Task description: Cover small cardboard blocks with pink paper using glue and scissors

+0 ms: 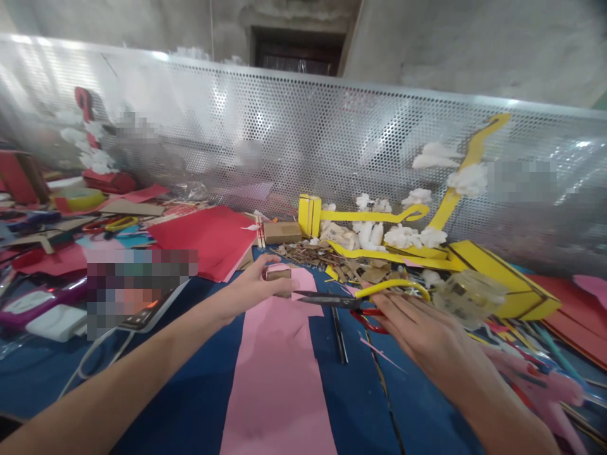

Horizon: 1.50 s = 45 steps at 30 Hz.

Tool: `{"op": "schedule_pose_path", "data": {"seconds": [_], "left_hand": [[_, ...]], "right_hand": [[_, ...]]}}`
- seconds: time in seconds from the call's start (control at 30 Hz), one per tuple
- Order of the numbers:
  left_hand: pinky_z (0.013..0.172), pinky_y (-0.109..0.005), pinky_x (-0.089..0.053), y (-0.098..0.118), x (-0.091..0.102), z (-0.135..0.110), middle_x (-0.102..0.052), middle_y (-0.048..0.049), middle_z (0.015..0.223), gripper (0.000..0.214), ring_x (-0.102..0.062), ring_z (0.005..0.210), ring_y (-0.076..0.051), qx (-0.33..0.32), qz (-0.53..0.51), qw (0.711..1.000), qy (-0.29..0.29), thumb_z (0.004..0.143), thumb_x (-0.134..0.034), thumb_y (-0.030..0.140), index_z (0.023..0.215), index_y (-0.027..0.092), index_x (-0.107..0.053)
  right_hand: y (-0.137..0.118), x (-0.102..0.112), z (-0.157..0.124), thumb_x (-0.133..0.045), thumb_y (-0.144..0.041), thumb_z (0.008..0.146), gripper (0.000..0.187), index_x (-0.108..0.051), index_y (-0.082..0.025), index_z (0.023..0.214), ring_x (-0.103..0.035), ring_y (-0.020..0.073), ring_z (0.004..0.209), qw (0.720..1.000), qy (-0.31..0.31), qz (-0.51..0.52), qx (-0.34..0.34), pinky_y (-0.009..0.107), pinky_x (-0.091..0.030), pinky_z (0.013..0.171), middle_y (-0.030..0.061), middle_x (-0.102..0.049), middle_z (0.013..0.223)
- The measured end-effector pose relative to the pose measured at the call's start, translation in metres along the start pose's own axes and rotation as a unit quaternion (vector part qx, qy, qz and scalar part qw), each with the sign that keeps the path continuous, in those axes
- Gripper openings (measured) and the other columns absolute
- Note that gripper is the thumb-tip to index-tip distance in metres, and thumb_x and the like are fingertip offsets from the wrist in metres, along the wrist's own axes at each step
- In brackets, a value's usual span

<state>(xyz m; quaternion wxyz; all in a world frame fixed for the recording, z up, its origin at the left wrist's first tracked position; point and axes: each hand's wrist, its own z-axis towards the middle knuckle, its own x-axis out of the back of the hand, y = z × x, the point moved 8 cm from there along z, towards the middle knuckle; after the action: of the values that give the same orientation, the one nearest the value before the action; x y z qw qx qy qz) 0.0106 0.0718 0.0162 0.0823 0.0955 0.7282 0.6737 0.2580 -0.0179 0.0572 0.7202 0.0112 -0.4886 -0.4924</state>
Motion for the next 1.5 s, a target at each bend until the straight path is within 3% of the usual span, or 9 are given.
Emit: {"op": "schedule_pose_path", "data": {"seconds": [0.33,0.67,0.87,1.07,1.23,1.5], "left_hand": [[0.100,-0.045,-0.050,-0.002,0.002,0.005,-0.069,-0.0020,0.094,0.073,-0.071,0.089,-0.022,-0.012,-0.013,1.000,0.019,0.069,-0.089,0.044,0.127,0.021,-0.051],[0.093,-0.044,-0.051,-0.005,0.005,0.009,-0.066,0.0004,0.088,0.073,-0.068,0.088,-0.023,-0.015,0.006,1.000,0.023,0.066,-0.089,0.040,0.125,0.021,-0.050],[0.093,-0.043,-0.051,-0.001,0.009,0.009,-0.069,-0.0052,0.101,0.076,-0.067,0.104,-0.028,-0.038,0.051,0.998,0.021,0.066,-0.087,0.041,0.128,0.020,-0.050],[0.088,-0.039,-0.052,0.003,0.009,0.007,-0.070,-0.0068,0.102,0.081,-0.067,0.102,-0.027,-0.036,0.071,0.997,0.023,0.064,-0.088,0.040,0.130,0.018,-0.047],[0.081,-0.035,-0.053,0.005,0.006,0.004,-0.067,-0.0011,0.088,0.066,-0.067,0.090,-0.023,-0.033,0.077,0.996,0.025,0.067,-0.083,0.032,0.124,0.018,-0.052],[0.096,-0.041,-0.049,-0.015,0.012,0.012,-0.070,-0.0034,0.094,0.071,-0.069,0.092,-0.024,0.023,0.032,0.999,0.030,0.065,-0.088,0.041,0.125,0.020,-0.058]], "right_hand": [[-0.002,-0.006,-0.002,-0.044,0.005,0.087,0.050,-0.067,-0.008,0.130,-0.075,0.0302,0.108,1.000,-0.025,-0.005,-0.017,0.044,-0.062,0.092,0.0198,-0.076,0.122],[-0.007,-0.005,0.007,-0.043,0.004,0.089,0.046,-0.066,-0.005,0.127,-0.076,0.0273,0.105,1.000,-0.028,-0.003,-0.008,0.038,-0.063,0.090,0.0195,-0.077,0.116],[-0.012,0.004,0.013,-0.039,0.005,0.090,0.041,-0.068,-0.003,0.119,-0.079,0.0270,0.093,0.999,0.005,-0.019,0.030,0.037,-0.066,0.079,0.0190,-0.080,0.107],[-0.013,0.001,0.013,-0.041,0.003,0.093,0.039,-0.068,-0.004,0.120,-0.078,0.0261,0.094,0.999,0.002,-0.001,0.036,0.036,-0.065,0.082,0.0175,-0.080,0.105],[-0.009,-0.001,0.010,-0.043,0.004,0.091,0.041,-0.069,-0.005,0.121,-0.078,0.0251,0.097,1.000,-0.011,0.001,0.029,0.034,-0.063,0.087,0.0176,-0.080,0.108],[-0.012,0.010,0.014,-0.038,0.006,0.092,0.042,-0.071,-0.005,0.115,-0.078,0.0261,0.092,0.998,0.014,-0.041,0.041,0.037,-0.064,0.082,0.0180,-0.080,0.104]]}}
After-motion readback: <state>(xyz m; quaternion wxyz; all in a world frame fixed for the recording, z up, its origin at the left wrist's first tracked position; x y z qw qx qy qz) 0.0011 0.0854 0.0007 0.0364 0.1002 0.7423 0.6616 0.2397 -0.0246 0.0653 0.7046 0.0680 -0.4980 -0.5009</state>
